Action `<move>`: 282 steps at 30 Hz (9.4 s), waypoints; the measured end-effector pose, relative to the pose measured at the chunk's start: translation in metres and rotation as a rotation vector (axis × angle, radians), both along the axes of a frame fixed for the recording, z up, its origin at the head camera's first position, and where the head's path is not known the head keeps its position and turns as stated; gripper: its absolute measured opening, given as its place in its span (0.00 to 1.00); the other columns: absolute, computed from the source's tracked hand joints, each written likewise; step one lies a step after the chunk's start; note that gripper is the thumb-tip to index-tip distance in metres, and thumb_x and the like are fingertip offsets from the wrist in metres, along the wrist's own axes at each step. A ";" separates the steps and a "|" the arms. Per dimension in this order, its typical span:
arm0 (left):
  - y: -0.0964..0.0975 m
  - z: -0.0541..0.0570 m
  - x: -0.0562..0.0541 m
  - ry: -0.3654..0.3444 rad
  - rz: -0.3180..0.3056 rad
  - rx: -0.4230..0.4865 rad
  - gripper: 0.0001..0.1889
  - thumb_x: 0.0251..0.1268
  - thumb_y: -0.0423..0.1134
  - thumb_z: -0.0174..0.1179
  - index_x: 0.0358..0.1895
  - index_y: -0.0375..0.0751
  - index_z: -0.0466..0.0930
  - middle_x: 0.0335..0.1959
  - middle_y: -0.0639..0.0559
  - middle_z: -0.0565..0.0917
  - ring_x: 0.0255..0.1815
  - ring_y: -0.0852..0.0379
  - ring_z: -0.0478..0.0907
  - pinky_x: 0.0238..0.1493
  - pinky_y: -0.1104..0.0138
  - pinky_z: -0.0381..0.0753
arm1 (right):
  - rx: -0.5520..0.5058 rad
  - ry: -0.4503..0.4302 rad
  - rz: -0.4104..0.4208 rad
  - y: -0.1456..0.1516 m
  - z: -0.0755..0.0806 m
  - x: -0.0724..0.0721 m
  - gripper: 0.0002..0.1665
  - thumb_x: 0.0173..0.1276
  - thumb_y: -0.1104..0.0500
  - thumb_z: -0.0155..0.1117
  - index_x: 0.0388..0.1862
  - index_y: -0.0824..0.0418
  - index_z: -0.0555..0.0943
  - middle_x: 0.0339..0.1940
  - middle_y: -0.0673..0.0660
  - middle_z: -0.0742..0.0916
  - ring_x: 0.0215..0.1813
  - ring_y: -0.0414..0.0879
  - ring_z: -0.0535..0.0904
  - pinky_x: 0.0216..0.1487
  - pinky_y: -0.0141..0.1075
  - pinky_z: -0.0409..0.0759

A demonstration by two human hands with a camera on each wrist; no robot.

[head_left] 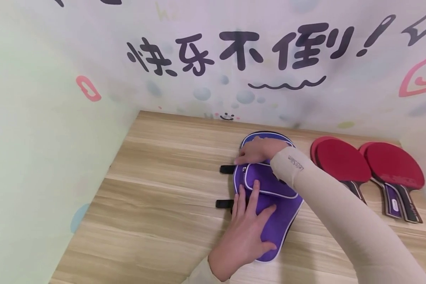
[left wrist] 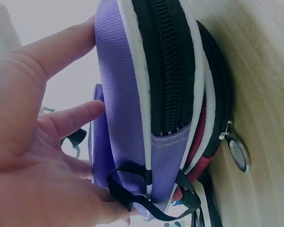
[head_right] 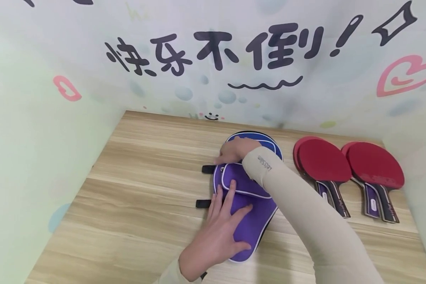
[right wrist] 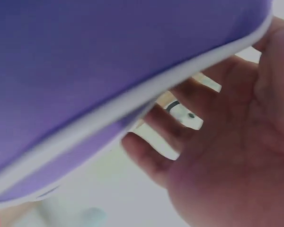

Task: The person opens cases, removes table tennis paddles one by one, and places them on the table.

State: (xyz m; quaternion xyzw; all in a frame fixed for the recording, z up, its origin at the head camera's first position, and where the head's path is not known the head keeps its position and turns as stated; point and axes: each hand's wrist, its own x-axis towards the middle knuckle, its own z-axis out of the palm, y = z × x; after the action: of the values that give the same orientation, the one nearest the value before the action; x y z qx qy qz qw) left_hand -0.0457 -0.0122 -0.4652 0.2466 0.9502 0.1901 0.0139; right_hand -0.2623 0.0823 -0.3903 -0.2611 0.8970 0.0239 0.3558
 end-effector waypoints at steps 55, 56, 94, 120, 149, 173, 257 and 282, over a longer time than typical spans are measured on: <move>0.002 -0.003 0.000 -0.023 0.020 -0.041 0.44 0.43 0.66 0.77 0.68 0.61 0.73 0.85 0.39 0.30 0.82 0.22 0.42 0.79 0.36 0.55 | 0.029 0.035 0.237 -0.029 0.004 0.006 0.21 0.77 0.66 0.52 0.61 0.55 0.85 0.62 0.55 0.87 0.65 0.52 0.82 0.68 0.48 0.79; 0.002 -0.003 0.000 -0.022 0.020 -0.041 0.44 0.43 0.66 0.77 0.68 0.61 0.73 0.85 0.39 0.30 0.82 0.22 0.42 0.79 0.36 0.55 | 0.023 0.062 0.239 -0.028 0.004 0.005 0.20 0.76 0.67 0.53 0.60 0.55 0.86 0.59 0.55 0.88 0.62 0.51 0.83 0.66 0.47 0.80; 0.003 0.003 0.002 -0.048 0.098 -0.170 0.46 0.44 0.74 0.71 0.71 0.66 0.73 0.87 0.45 0.36 0.81 0.28 0.56 0.75 0.42 0.68 | -0.241 0.611 0.371 0.060 -0.024 -0.016 0.11 0.67 0.68 0.63 0.26 0.56 0.82 0.22 0.51 0.85 0.27 0.47 0.78 0.35 0.45 0.81; 0.006 0.008 0.002 -0.094 0.113 -0.201 0.45 0.45 0.74 0.70 0.71 0.66 0.73 0.87 0.45 0.36 0.81 0.28 0.56 0.77 0.44 0.66 | -0.517 0.498 -0.191 0.168 -0.057 0.030 0.14 0.69 0.61 0.69 0.53 0.56 0.86 0.45 0.55 0.91 0.48 0.51 0.87 0.54 0.55 0.85; 0.007 -0.003 -0.005 -0.116 0.152 -0.123 0.43 0.52 0.73 0.66 0.74 0.67 0.69 0.87 0.47 0.34 0.83 0.31 0.52 0.81 0.45 0.58 | -0.728 0.746 -0.361 0.193 -0.087 0.139 0.11 0.61 0.68 0.72 0.40 0.56 0.87 0.29 0.47 0.87 0.30 0.25 0.72 0.32 0.19 0.70; 0.005 -0.004 -0.009 -0.099 0.150 -0.101 0.42 0.56 0.72 0.64 0.75 0.64 0.68 0.87 0.43 0.36 0.82 0.30 0.54 0.78 0.45 0.65 | -0.801 0.265 -0.081 0.135 -0.096 0.230 0.08 0.63 0.64 0.73 0.37 0.51 0.86 0.33 0.37 0.87 0.36 0.23 0.76 0.36 0.24 0.81; -0.006 0.012 0.010 0.192 0.198 0.057 0.50 0.42 0.56 0.76 0.73 0.56 0.64 0.83 0.48 0.60 0.79 0.36 0.65 0.71 0.46 0.74 | -0.714 0.497 -0.639 0.148 -0.109 0.162 0.17 0.74 0.59 0.60 0.21 0.55 0.77 0.14 0.45 0.77 0.20 0.32 0.69 0.26 0.30 0.68; -0.091 0.004 0.020 -0.010 0.716 0.181 0.28 0.53 0.41 0.74 0.55 0.36 0.74 0.32 0.51 0.77 0.33 0.53 0.72 0.35 0.62 0.70 | -0.695 0.457 -0.609 0.146 -0.112 0.161 0.14 0.75 0.58 0.62 0.26 0.55 0.79 0.15 0.46 0.77 0.21 0.32 0.68 0.26 0.30 0.67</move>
State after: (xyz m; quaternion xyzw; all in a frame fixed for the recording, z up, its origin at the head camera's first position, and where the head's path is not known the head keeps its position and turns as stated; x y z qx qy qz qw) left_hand -0.0255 -0.1029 -0.4613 -0.1022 0.9555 0.2677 -0.0706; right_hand -0.1016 0.2281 -0.5018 -0.0789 0.9421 -0.3241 0.0336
